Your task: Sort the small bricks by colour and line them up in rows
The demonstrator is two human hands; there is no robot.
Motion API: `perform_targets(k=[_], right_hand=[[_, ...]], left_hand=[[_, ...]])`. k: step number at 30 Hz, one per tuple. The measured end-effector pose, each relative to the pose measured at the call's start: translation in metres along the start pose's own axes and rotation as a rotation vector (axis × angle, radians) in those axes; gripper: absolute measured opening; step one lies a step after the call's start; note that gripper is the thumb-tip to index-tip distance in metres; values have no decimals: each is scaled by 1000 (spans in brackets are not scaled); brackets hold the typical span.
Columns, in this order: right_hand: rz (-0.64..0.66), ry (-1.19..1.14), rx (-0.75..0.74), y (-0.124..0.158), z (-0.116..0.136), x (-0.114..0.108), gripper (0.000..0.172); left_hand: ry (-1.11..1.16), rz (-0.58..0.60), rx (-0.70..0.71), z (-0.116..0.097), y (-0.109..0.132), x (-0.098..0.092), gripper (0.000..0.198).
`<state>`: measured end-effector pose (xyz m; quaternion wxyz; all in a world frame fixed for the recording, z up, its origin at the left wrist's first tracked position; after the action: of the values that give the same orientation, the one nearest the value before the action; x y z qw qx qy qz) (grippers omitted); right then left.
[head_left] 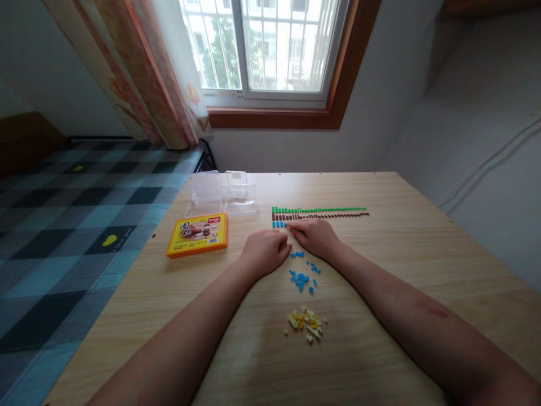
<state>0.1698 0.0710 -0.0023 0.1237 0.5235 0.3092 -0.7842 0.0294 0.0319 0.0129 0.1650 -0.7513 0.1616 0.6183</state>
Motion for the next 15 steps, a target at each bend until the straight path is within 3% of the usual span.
perform_targets(k=[15], right_hand=[[19, -41, -4, -1, -2, 0, 29]], left_hand=[[3, -24, 18, 0, 0, 1, 31]])
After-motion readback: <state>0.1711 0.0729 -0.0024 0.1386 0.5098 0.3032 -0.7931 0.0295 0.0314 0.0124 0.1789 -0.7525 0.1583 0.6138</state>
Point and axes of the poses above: each hand's wrist, its own y-axis away from the middle knuckle, its own x-axis out of the palm, z = x × y, the point moved 5 cm from there along -y, towards the middle knuckle
